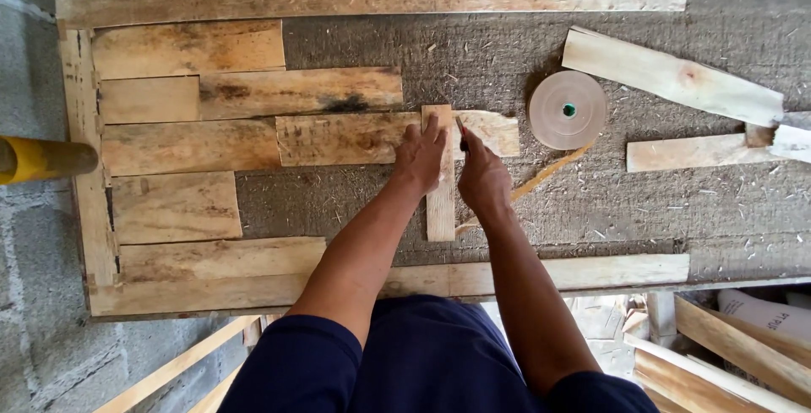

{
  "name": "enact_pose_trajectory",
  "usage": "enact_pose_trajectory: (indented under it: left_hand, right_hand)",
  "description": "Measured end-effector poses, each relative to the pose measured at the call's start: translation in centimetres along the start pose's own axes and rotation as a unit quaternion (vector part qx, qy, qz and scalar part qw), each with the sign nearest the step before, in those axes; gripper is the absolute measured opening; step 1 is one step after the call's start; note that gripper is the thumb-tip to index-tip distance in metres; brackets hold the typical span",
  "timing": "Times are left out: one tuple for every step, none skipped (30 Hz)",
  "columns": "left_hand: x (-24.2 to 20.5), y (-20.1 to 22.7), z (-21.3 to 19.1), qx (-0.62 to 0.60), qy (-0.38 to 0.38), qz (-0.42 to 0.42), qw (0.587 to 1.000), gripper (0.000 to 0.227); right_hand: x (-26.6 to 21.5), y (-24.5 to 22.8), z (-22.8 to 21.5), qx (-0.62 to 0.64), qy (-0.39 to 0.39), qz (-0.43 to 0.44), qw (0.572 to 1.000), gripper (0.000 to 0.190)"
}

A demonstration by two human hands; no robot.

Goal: Laying and trimming wood strips to create a patterned wooden surface.

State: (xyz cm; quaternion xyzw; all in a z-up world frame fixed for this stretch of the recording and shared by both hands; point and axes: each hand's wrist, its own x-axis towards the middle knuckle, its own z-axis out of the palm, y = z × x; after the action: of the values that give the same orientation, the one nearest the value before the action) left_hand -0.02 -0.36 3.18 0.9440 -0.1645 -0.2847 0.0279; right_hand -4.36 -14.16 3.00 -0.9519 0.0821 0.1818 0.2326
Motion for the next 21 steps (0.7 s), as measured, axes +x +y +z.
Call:
enact_pose_trajectory:
  left_hand:
    - [-0.2, 0.0, -0.6, 0.002, 0.003, -0.001, 1.000, 0.105]
    - [-0.4, 0.0, -1.1, -0.006, -0.029, -0.007, 1.000, 0.107]
    - [-0.8, 0.2, -1.5, -0.014, -0.063, -0.012, 0.998, 0.109]
    - [-0.4, 0.1, -0.8, -0.013, -0.063, -0.012, 0.998, 0.109]
    - [0.0, 0.0, -0.1, -0.012, -0.050, -0.010, 0.999, 0.109]
    - [0.5, -0.2, 0.5, -0.010, -0.037, -0.009, 0.999, 0.108]
    - [0.3, -0.2, 0.4, -0.011, -0.037, -0.008, 0.999, 0.108]
    - [0.1, -0.2, 0.2, -0.006, -0.029, -0.004, 1.000, 0.107]
    - [0.0, -0.2, 0.0, 0.000, -0.020, 0.001, 1.000, 0.105]
    - [0.0, -0.2, -0.1, -0.001, -0.019, 0.001, 1.000, 0.105]
    - [-0.1, -0.2, -0.1, -0.010, -0.023, -0.002, 1.000, 0.104]
    - [-0.2, -0.3, -0.1, -0.019, -0.027, -0.005, 0.999, 0.103]
    - [0.2, -0.3, 0.5, -0.020, -0.027, -0.003, 0.999, 0.103]
    - [0.6, -0.3, 1.0, -0.014, -0.008, 0.002, 1.000, 0.099]
    - [0.8, -0.5, 1.7, -0.008, 0.009, 0.006, 1.000, 0.096]
    - [1.2, -0.7, 2.7, -0.008, 0.006, 0.005, 1.000, 0.096]
    - [2.0, -0.8, 3.6, -0.002, 0.030, 0.006, 1.000, 0.092]
    - [2.7, -0.8, 4.5, 0.004, 0.053, 0.007, 0.999, 0.089]
    - [2.7, -0.8, 4.7, 0.003, 0.053, 0.006, 0.999, 0.089]
    - [2.7, -0.9, 5.0, 0.007, 0.078, 0.012, 0.997, 0.087]
    - [2.7, -1.2, 5.1, 0.013, 0.103, 0.018, 0.994, 0.084]
  right_hand:
    - [1.1, 0.0, 0.5, 0.001, 0.002, -0.002, 1.000, 0.043]
    - [2.2, -0.1, 1.1, -0.003, 0.013, -0.002, 1.000, 0.045]
    - [2.9, 0.0, 1.7, -0.008, 0.022, 0.000, 1.000, 0.048]
    - [3.2, 0.1, 2.1, -0.007, 0.022, 0.000, 1.000, 0.048]
    - [3.5, 0.2, 2.6, -0.009, 0.027, -0.001, 1.000, 0.048]
    - [3.9, 0.3, 3.0, -0.011, 0.032, -0.003, 0.999, 0.049]
    - [3.7, 0.1, 3.0, -0.011, 0.031, -0.002, 0.999, 0.049]
    - [3.5, -0.1, 3.0, -0.019, 0.026, -0.001, 0.999, 0.052]
    - [3.5, -0.3, 2.9, -0.027, 0.023, 0.000, 0.999, 0.054]
    - [3.6, -0.2, 3.1, -0.028, 0.024, -0.001, 0.999, 0.054]
    - [3.8, -0.1, 3.4, -0.031, 0.018, 0.000, 0.999, 0.055]
    - [3.9, 0.1, 3.7, -0.034, 0.012, 0.001, 0.999, 0.056]
    - [3.7, -0.5, 2.8, -0.035, 0.013, 0.002, 0.999, 0.056]
    - [3.6, -1.2, 1.8, -0.038, -0.006, 0.016, 0.999, 0.056]
    - [3.3, -2.0, 1.1, -0.040, -0.027, 0.030, 0.998, 0.056]
    - [3.0, -2.0, 1.2, -0.040, -0.029, 0.030, 0.998, 0.056]
    - [2.9, -1.9, 1.2, -0.043, -0.049, 0.039, 0.997, 0.058]
    - [2.8, -1.8, 1.1, -0.045, -0.069, 0.047, 0.995, 0.060]
    - [2.5, -1.5, 1.3, -0.046, -0.070, 0.046, 0.995, 0.060]
    - [2.3, -1.2, 1.4, -0.046, -0.074, 0.040, 0.995, 0.061]
    - [2.1, -1.1, 1.7, -0.044, -0.078, 0.034, 0.995, 0.061]
